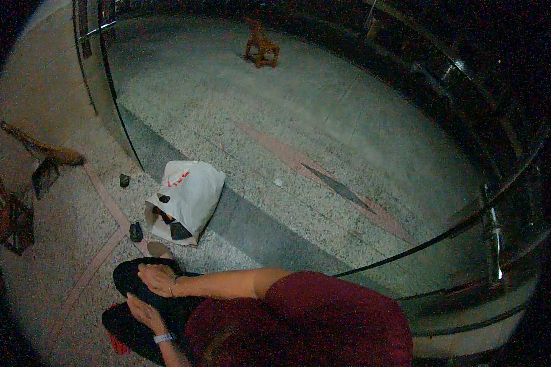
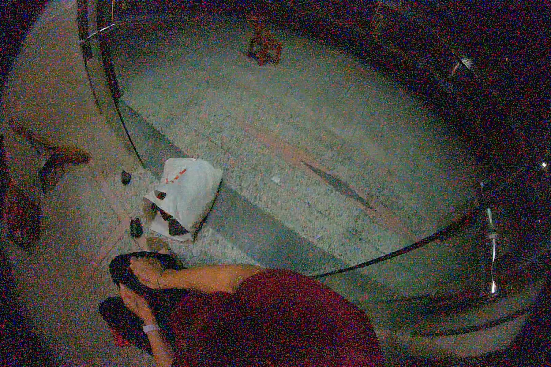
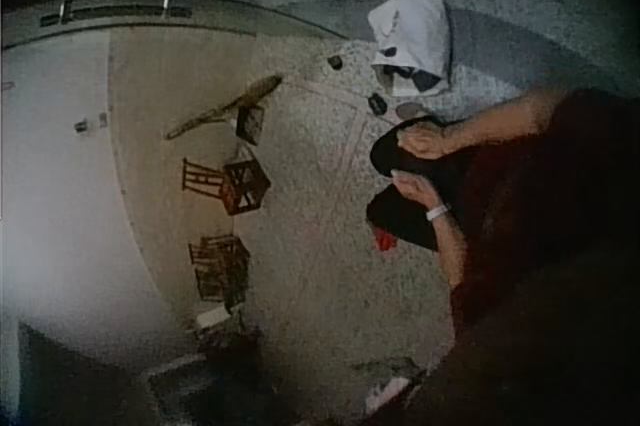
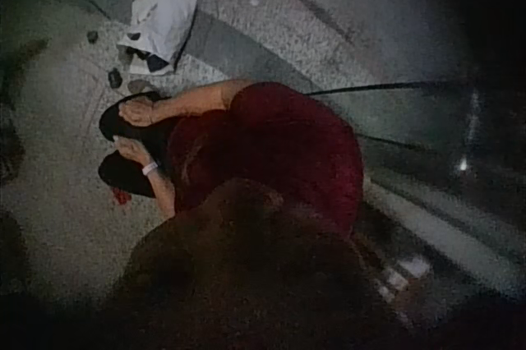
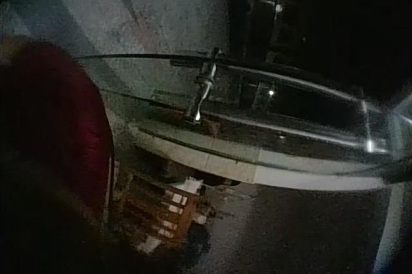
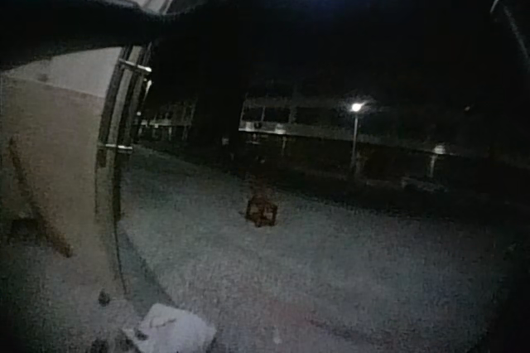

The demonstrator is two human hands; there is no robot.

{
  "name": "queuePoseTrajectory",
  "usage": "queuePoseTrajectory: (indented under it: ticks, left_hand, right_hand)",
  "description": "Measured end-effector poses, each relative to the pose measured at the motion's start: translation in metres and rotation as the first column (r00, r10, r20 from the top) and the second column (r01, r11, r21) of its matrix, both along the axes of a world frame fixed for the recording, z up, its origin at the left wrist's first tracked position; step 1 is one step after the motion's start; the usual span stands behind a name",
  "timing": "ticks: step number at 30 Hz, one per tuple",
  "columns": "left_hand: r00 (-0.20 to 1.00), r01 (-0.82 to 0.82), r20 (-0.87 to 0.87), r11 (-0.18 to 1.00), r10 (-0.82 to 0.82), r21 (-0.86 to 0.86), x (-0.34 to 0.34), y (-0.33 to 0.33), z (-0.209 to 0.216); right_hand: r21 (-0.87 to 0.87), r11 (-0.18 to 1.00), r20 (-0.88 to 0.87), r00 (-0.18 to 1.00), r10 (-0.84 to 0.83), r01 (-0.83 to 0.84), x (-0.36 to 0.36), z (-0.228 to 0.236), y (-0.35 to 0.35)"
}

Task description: The person sorts a variety of socks, picking them up from the floor and holding them for view.

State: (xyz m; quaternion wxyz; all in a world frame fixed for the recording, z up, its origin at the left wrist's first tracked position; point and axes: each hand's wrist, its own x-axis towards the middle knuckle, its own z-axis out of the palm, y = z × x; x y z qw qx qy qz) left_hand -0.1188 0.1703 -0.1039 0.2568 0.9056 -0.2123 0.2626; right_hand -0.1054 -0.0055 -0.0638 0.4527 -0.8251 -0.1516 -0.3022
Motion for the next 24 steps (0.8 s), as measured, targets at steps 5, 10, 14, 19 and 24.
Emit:
queuePoseTrajectory:
  ticks: [5,10,14,19,24]
  left_hand:
    - [0.973,0.214,0.002,0.905,-0.229,-0.369,0.009,0.010,-0.023]
    - [0.916,-0.258,-0.397,0.844,0.059,-0.470,-0.012,0.004,0.036]
    - [0.866,-0.307,-0.497,0.850,0.062,-0.429,-0.015,0.005,0.048]
    - [0.558,-0.641,-0.814,0.539,-0.160,-0.546,-0.028,0.009,0.115]
    - [0.517,-0.625,-0.769,0.448,-0.375,-0.639,-0.020,0.006,0.114]
  right_hand:
    - [0.076,0.996,-0.725,0.688,0.020,0.051,-0.002,0.041,0.007]
    - [-0.337,0.937,-0.391,0.919,-0.055,-0.088,0.011,0.014,0.013]
    - [-0.097,0.971,-0.641,0.760,0.107,-0.219,0.019,0.000,-0.031]
    - [0.518,0.832,-0.674,0.695,0.253,0.200,-0.003,0.062,-0.063]
    - [0.104,0.995,-0.376,0.926,0.042,-0.003,-0.007,0.112,-0.045]
